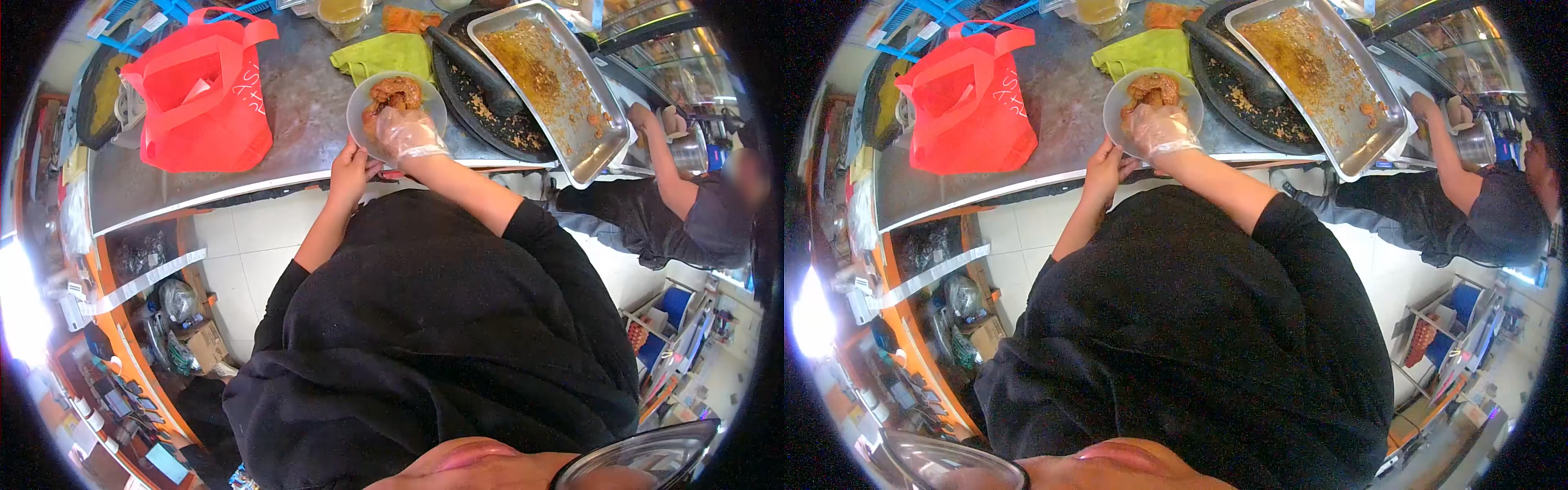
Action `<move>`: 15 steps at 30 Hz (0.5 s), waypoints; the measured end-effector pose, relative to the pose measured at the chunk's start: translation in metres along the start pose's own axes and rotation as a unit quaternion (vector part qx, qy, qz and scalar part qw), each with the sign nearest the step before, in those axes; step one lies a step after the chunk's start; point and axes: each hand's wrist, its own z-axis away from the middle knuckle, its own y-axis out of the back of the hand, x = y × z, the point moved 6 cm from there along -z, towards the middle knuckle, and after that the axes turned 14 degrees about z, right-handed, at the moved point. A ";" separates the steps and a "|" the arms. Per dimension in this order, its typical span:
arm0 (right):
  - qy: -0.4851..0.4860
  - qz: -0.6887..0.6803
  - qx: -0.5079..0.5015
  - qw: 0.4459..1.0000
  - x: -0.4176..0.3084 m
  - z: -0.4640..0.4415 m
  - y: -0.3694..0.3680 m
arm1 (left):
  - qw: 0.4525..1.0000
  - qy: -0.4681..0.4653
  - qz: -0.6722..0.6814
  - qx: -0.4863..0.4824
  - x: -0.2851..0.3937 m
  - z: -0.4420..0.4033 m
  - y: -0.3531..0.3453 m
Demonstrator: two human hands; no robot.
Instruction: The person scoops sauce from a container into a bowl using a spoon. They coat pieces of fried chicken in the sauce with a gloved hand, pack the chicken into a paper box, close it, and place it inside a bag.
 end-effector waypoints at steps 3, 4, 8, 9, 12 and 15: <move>-0.027 -0.001 -0.080 0.996 0.006 -0.003 0.001 | 1.000 -0.005 0.001 -0.002 -0.004 -0.001 0.002; -0.047 -0.021 -0.111 0.992 0.010 -0.003 -0.001 | 1.000 -0.008 0.001 -0.003 -0.007 -0.002 0.003; -0.099 -0.095 -0.085 0.987 0.047 -0.016 0.015 | 1.000 -0.007 -0.003 -0.003 -0.004 0.001 0.006; -0.096 -0.087 -0.050 0.990 0.055 -0.022 0.032 | 1.000 -0.005 -0.001 -0.005 -0.003 -0.001 0.005; -0.100 -0.157 -0.134 0.973 0.050 -0.029 0.011 | 1.000 -0.005 -0.007 0.003 -0.004 -0.002 0.005; -0.105 -0.160 -0.232 0.954 0.042 -0.025 -0.006 | 1.000 -0.007 -0.014 0.002 -0.005 -0.003 0.006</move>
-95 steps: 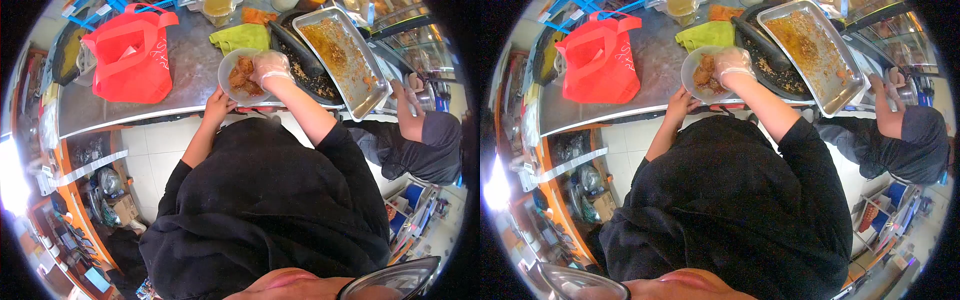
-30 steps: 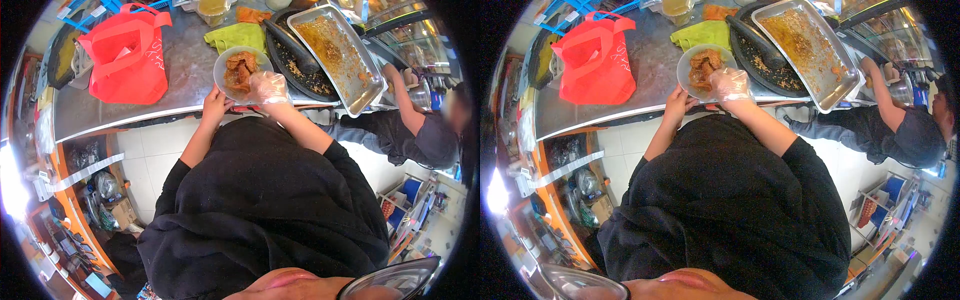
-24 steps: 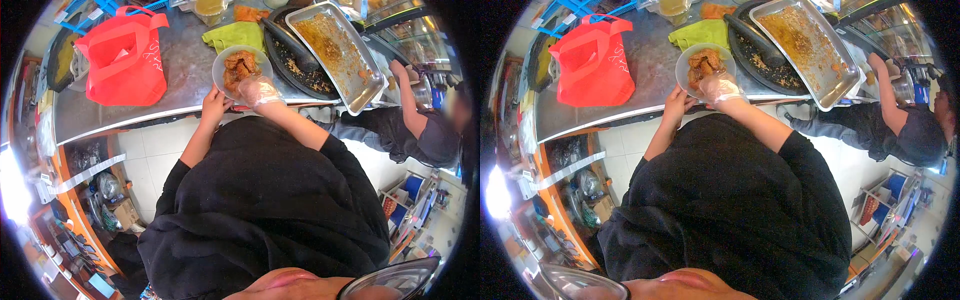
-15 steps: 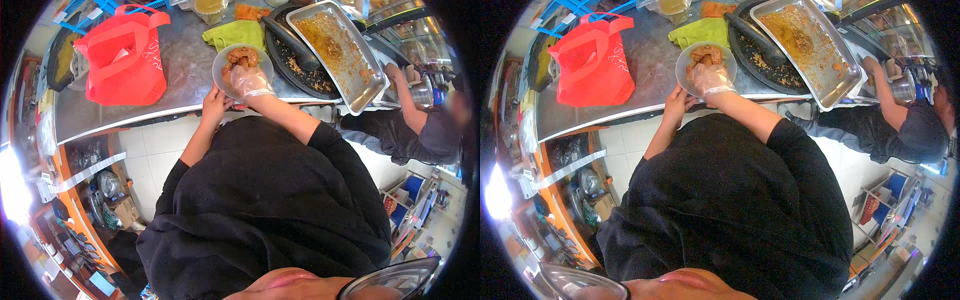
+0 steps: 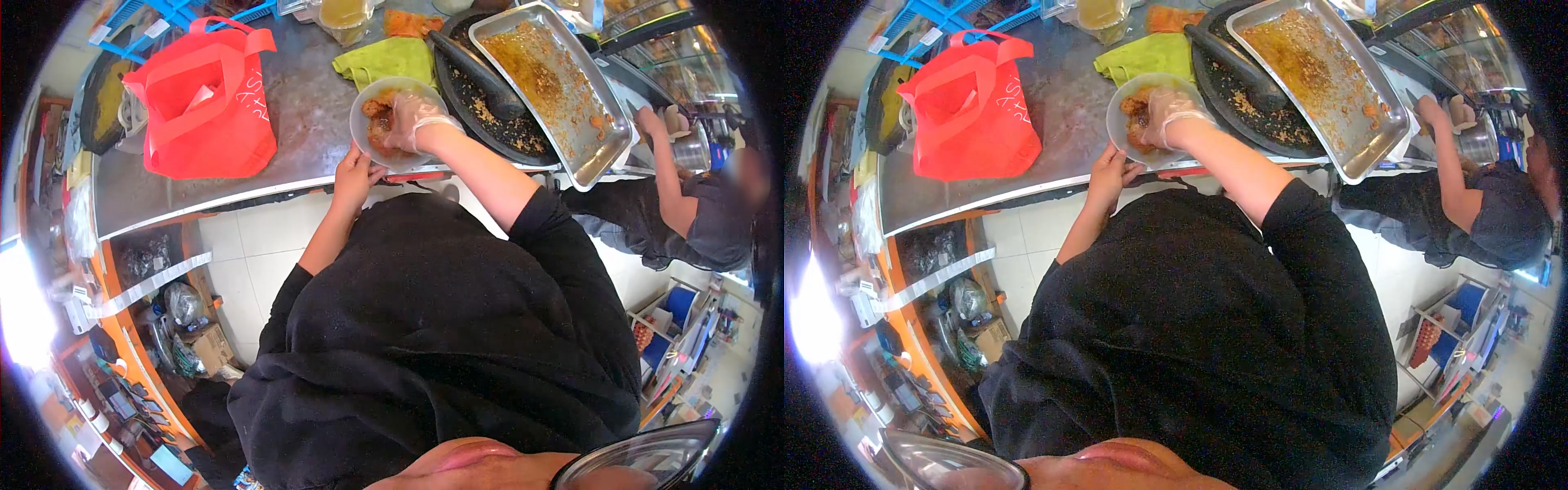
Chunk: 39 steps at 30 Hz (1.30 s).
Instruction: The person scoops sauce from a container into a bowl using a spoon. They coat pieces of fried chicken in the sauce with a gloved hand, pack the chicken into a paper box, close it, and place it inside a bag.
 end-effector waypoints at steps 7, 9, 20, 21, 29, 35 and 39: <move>-0.042 0.004 0.061 0.997 -0.009 0.011 0.001 | 1.000 0.021 0.002 -0.005 0.005 0.003 -0.003; -0.047 0.008 0.072 0.996 -0.009 0.003 -0.009 | 1.000 0.017 0.006 -0.001 0.005 0.001 0.000; -0.061 0.045 0.253 0.964 -0.011 0.012 -0.002 | 1.000 0.008 0.002 -0.006 0.000 -0.004 0.005; -0.021 0.044 0.210 0.977 -0.013 0.004 -0.006 | 1.000 0.007 0.003 -0.006 0.003 -0.004 0.005; 0.164 0.095 0.304 0.934 -0.005 -0.006 -0.027 | 1.000 0.008 0.002 -0.001 0.002 -0.003 0.001; 0.213 0.153 0.199 0.944 -0.018 0.005 -0.014 | 1.000 0.012 0.000 0.010 0.001 -0.003 0.002; -0.021 -0.023 0.015 0.999 0.003 0.007 -0.001 | 1.000 0.025 0.003 0.011 0.006 0.000 -0.002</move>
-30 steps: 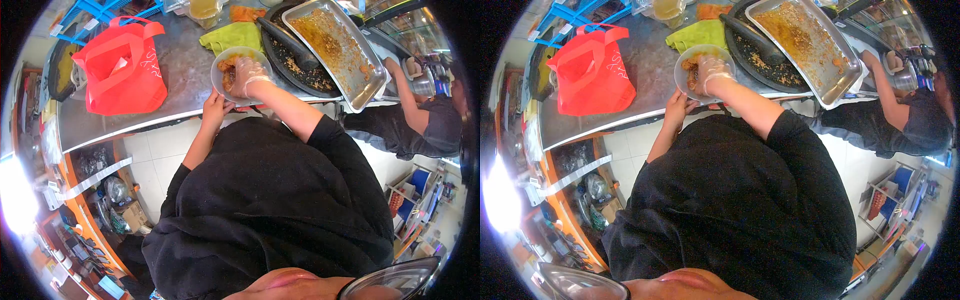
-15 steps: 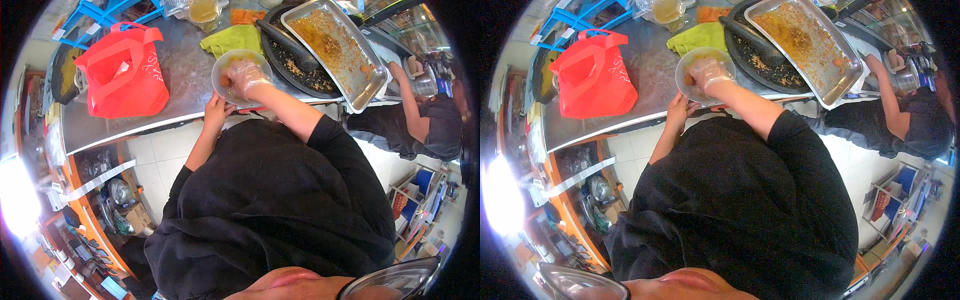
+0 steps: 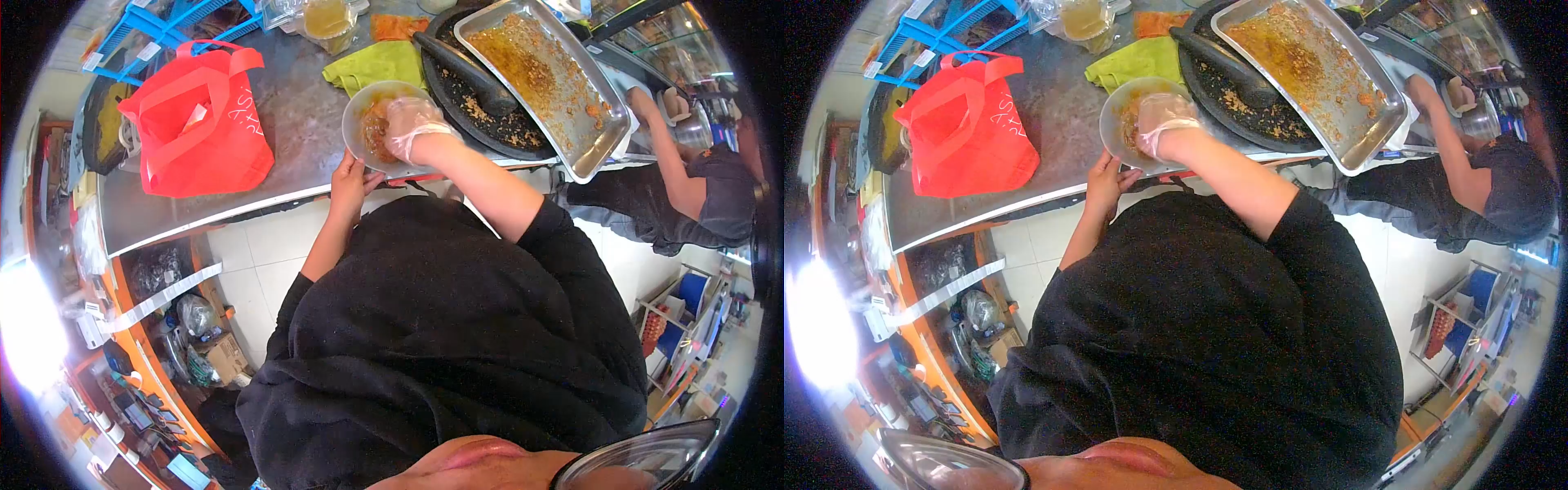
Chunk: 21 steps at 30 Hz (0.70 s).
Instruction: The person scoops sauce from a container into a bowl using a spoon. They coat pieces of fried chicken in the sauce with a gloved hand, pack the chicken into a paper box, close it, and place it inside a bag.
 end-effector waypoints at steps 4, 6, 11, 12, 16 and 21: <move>-0.007 -0.054 0.168 0.984 -0.017 0.019 -0.009 | 1.000 -0.007 0.005 0.001 0.003 0.004 -0.003; 0.026 -0.029 0.144 0.989 -0.021 -0.004 -0.021 | 1.000 -0.015 0.007 -0.004 0.004 0.002 -0.003; 0.180 -0.143 -0.034 0.973 -0.015 -0.055 -0.062 | 1.000 -0.009 0.020 0.010 0.002 0.000 0.001; 0.111 -0.154 -0.039 0.981 -0.011 -0.037 -0.032 | 1.000 -0.011 0.025 0.009 0.001 0.001 0.001; 0.238 0.181 0.250 0.921 -0.025 -0.015 -0.027 | 1.000 -0.019 0.021 -0.001 0.004 0.000 -0.002; 0.240 0.037 -0.054 0.969 -0.012 -0.015 -0.023 | 1.000 -0.024 0.013 0.008 0.005 0.001 -0.001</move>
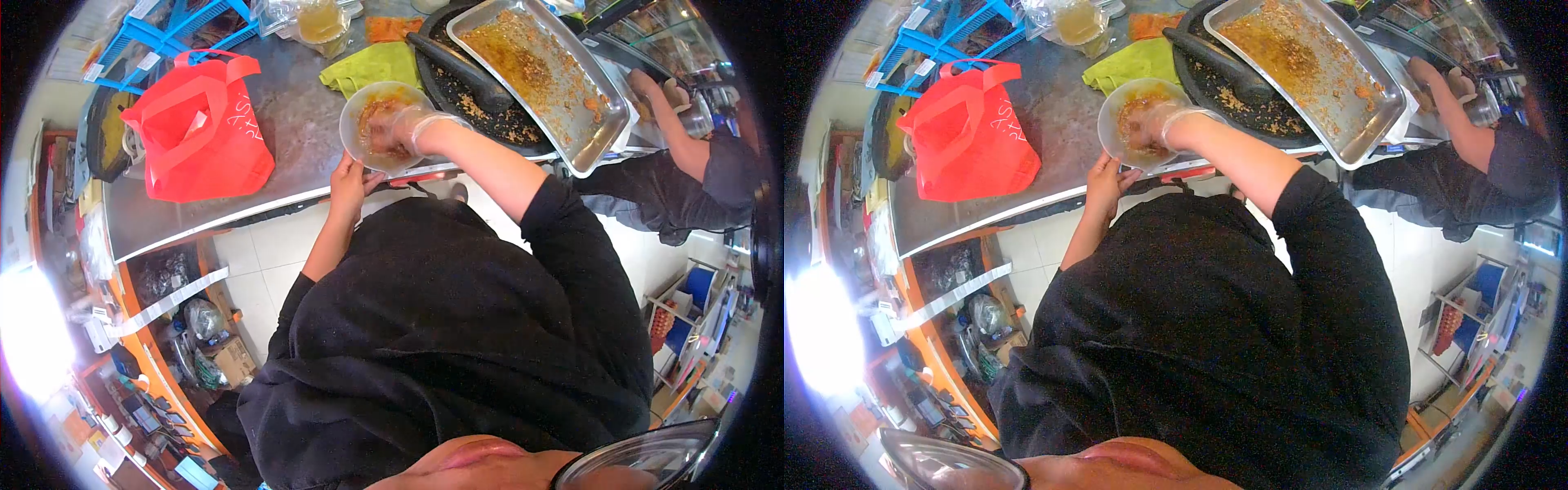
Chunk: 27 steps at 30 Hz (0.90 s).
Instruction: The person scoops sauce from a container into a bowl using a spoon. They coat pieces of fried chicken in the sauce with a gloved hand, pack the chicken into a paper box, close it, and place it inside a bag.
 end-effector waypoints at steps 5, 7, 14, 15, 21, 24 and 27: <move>0.127 0.179 0.175 0.960 -0.022 -0.002 -0.013 | 1.000 0.000 -0.008 0.009 0.003 0.002 0.002; 0.042 0.025 0.037 0.998 -0.010 0.000 -0.009 | 1.000 -0.012 -0.011 0.020 0.003 0.004 -0.001; 0.103 0.177 0.109 0.973 0.000 -0.003 0.009 | 1.000 -0.012 -0.010 -0.001 -0.002 -0.023 -0.003; 0.079 0.152 0.113 0.979 0.002 0.012 0.019 | 1.000 -0.011 -0.002 -0.014 -0.008 -0.029 -0.003; -0.085 -0.166 0.220 0.957 0.010 -0.016 0.050 | 0.998 -0.045 -0.031 0.025 0.015 -0.022 0.035; 0.014 -0.403 0.357 0.843 0.035 -0.061 0.011 | 0.996 -0.045 -0.060 0.046 0.026 -0.006 0.014; 0.118 -0.947 0.186 0.234 0.030 -0.021 0.014 | 0.977 -0.135 -0.106 0.126 0.033 0.014 0.019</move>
